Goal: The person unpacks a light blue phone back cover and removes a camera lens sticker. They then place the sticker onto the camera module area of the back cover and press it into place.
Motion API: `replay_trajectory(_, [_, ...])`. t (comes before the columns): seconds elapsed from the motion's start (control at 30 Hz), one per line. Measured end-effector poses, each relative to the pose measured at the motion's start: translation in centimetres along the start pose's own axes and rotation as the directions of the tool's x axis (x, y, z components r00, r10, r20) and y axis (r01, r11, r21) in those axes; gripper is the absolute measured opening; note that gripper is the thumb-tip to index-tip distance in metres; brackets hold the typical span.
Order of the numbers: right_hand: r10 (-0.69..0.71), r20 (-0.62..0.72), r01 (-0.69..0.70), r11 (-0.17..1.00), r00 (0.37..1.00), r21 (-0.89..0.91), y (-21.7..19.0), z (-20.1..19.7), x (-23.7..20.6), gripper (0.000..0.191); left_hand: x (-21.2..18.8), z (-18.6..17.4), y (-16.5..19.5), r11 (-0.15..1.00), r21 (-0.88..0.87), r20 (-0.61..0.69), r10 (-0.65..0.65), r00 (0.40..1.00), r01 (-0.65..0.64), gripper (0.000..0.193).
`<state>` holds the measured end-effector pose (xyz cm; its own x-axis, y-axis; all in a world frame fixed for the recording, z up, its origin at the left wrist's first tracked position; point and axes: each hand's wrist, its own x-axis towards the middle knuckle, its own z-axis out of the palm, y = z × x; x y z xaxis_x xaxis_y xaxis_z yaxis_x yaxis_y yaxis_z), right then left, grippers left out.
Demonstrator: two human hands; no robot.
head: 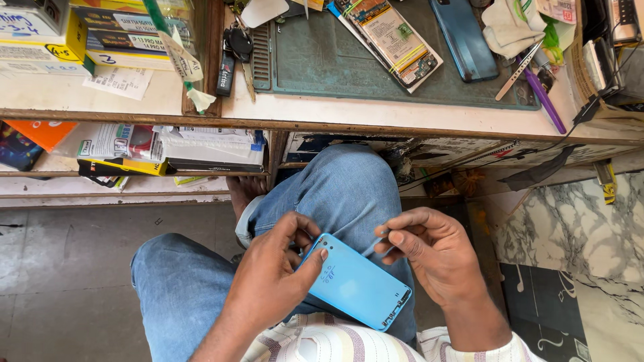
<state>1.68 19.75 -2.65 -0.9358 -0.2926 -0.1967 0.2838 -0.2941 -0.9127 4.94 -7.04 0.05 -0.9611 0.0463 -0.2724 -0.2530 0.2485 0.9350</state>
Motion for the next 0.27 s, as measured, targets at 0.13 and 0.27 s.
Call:
replay_trajectory(0.13, [0.015,-0.077,-0.029,0.983,0.997,-0.181,0.2,0.5,-0.5,0.026,-0.2,-0.1,-0.7,0.995,-0.023,0.145,-0.096,0.985,0.100,0.040])
replay_trajectory(0.27, [-0.062,-0.021,0.048,0.912,0.998,-0.407,-0.2,1.3,-1.5,0.026,0.0,0.8,-2.3,0.982,-0.187,0.150,0.057,0.987,-0.028,0.032])
